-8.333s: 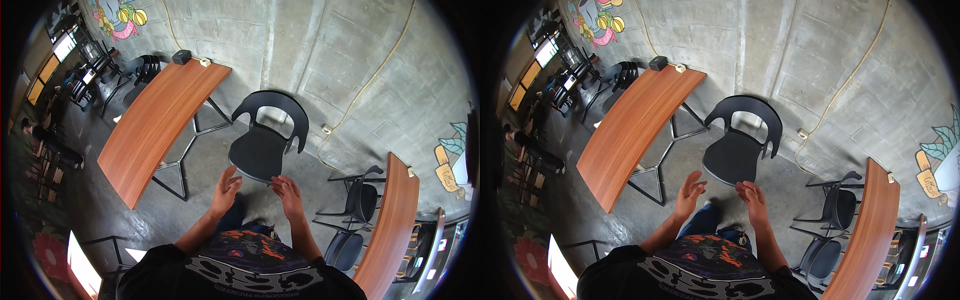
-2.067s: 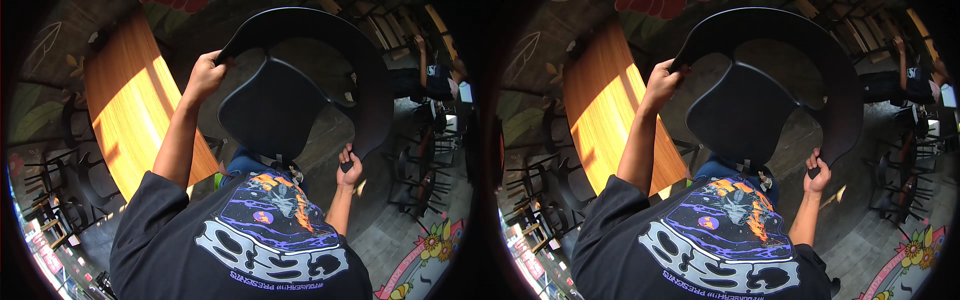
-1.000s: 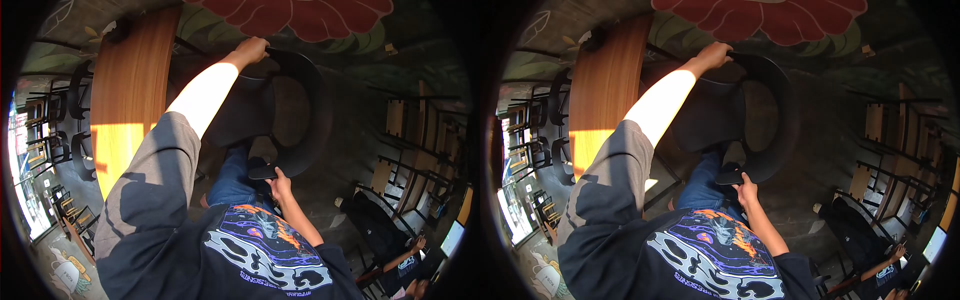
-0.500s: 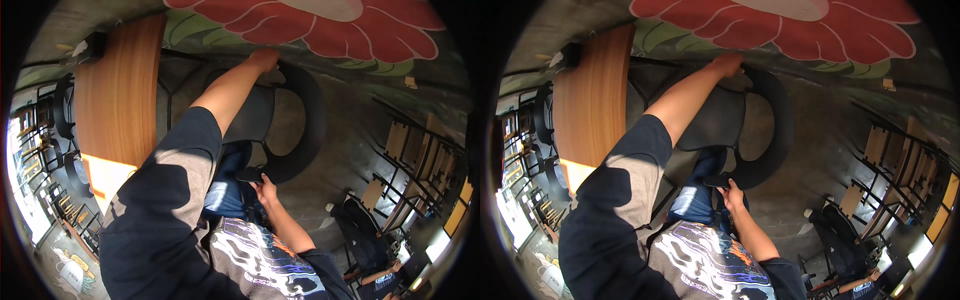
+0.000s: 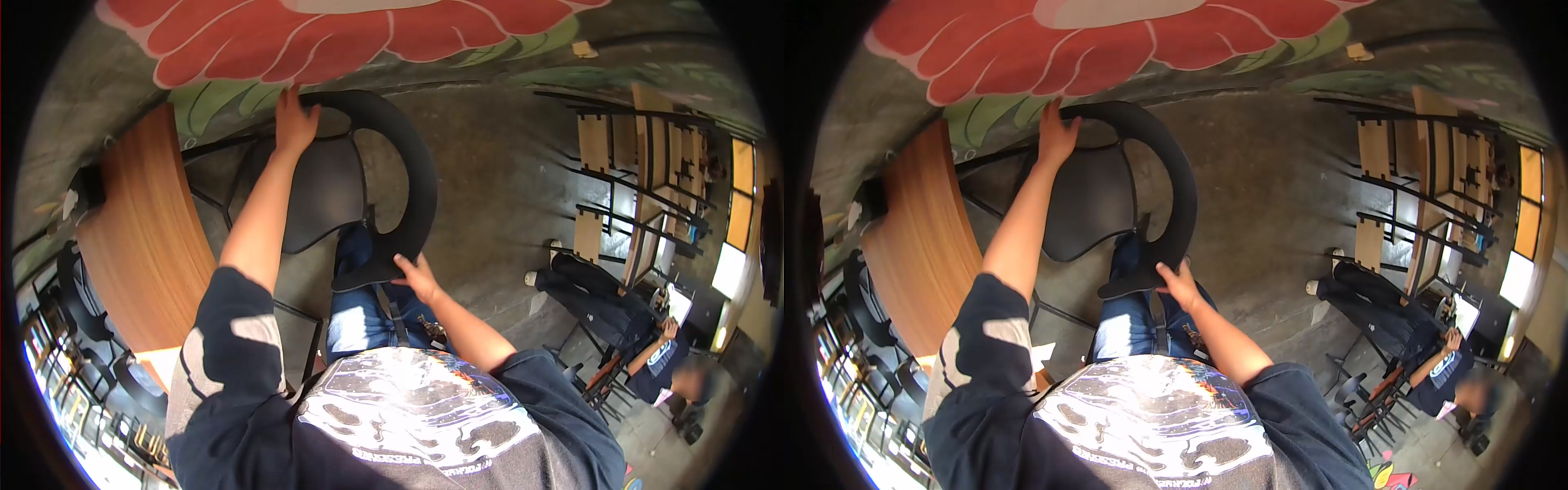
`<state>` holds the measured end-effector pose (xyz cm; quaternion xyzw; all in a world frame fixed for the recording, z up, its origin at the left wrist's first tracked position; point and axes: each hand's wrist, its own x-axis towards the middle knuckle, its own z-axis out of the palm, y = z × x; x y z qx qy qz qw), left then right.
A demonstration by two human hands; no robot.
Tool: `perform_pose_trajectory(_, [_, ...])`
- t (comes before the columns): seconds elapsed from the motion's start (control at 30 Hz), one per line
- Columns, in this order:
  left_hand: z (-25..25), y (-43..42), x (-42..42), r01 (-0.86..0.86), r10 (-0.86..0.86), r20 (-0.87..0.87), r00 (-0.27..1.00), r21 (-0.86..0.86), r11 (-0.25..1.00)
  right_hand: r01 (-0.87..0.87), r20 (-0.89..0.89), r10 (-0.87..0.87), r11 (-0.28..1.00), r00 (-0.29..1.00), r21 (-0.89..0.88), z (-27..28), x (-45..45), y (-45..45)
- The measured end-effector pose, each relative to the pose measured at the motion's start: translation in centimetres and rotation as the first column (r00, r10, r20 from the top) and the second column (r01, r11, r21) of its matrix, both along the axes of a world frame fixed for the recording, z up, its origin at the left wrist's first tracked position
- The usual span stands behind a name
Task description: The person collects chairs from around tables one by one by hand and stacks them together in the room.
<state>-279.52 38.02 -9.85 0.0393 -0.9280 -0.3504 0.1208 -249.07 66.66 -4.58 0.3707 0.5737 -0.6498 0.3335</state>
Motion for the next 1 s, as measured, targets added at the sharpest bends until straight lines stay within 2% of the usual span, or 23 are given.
perform_pose_trajectory(0.07, [2.1, 0.5, 4.9, -0.035, 0.025, 0.057, 0.998, 0.183, 0.982, 0.041, -0.112, -0.029, 0.993, 0.993, 0.109, 1.1, -2.9, 1.8])
perform_pose_trajectory(0.13, [3.7, 1.8, 11.5, 0.014, -0.026, 0.060, 0.998, 0.194, 0.981, 0.010, -0.178, 0.026, 0.980, 0.984, 0.197, 1.7, -6.0, 3.4])
perform_pose_trajectory(0.2, [5.5, 4.1, 18.4, -0.031, -0.071, 0.268, 0.961, 0.358, 0.933, -0.049, -0.165, 0.088, 0.973, 0.982, 0.228, 2.0, -9.0, 4.2])
perform_pose_trajectory(0.23, [6.3, 5.2, 21.6, 0.030, -0.129, 0.309, 0.942, 0.307, 0.951, -0.073, -0.138, 0.104, 0.973, 0.985, 0.218, 2.0, -10.4, 4.3])
perform_pose_trajectory(0.27, [7.3, 6.2, 24.3, 0.068, -0.245, 0.440, 0.864, 0.380, 0.922, -0.147, -0.126, 0.177, 0.965, 0.976, 0.217, 1.7, -11.3, 4.4])
perform_pose_trajectory(0.3, [7.3, 6.9, 27.0, 0.145, -0.383, 0.481, 0.789, 0.460, 0.876, -0.221, -0.113, 0.249, 0.951, 0.962, 0.216, 1.0, -11.7, 4.6])
perform_pose_trajectory(0.33, [8.0, 7.7, 29.1, 0.208, -0.432, 0.556, 0.710, 0.421, 0.883, -0.320, -0.127, 0.374, 0.893, 0.919, 0.316, -0.7, -11.9, 5.0])
perform_pose_trajectory(0.37, [8.6, 8.4, 31.0, 0.275, -0.472, 0.625, 0.621, 0.390, 0.879, -0.339, -0.134, 0.393, 0.890, 0.910, 0.306, -0.6, -12.1, 5.0])
perform_pose_trajectory(0.43, [6.9, 9.2, 34.5, 0.429, -0.484, 0.590, 0.646, 0.244, 0.870, -0.285, -0.165, 0.344, 0.910, 0.924, 0.301, -0.1, -12.0, 4.9])
perform_pose_trajectory(0.47, [4.4, 9.4, 35.9, 0.450, -0.463, 0.537, 0.705, 0.167, 0.877, -0.290, -0.170, 0.352, 0.907, 0.920, 0.305, 0.2, -11.9, 4.9])
perform_pose_trajectory(0.57, [2.5, 8.4, 36.5, 0.444, -0.411, 0.553, 0.725, 0.081, 0.893, -0.340, -0.126, 0.396, 0.883, 0.909, 0.324, 0.6, -11.4, 4.9])
perform_pose_trajectory(0.63, [2.0, 8.8, 36.4, 0.425, -0.399, 0.542, 0.740, 0.083, 0.901, -0.375, -0.103, 0.434, 0.857, 0.895, 0.353, 0.5, -12.0, 5.4])
perform_pose_trajectory(0.73, [2.3, 9.9, 37.0, 0.430, -0.359, 0.580, 0.732, 0.016, 0.903, -0.373, -0.118, 0.415, 0.888, 0.902, 0.269, 0.2, -12.4, 6.3])
perform_pose_trajectory(0.87, [3.3, 11.2, 37.1, 0.380, -0.299, 0.647, 0.701, 0.015, 0.925, -0.375, -0.119, 0.422, 0.880, 0.899, 0.291, 0.5, -12.2, 6.8])
perform_pose_trajectory(0.97, [3.2, 11.5, 37.0, 0.364, -0.260, 0.713, 0.651, 0.007, 0.931, -0.435, -0.084, 0.464, 0.868, 0.882, 0.238, 1.1, -12.1, 7.4])
perform_pose_trajectory(1.0, [3.1, 11.4, 36.9, 0.356, -0.214, 0.761, 0.612, -0.024, 0.934, -0.493, -0.078, 0.527, 0.830, 0.847, 0.261, 1.4, -12.0, 7.5])
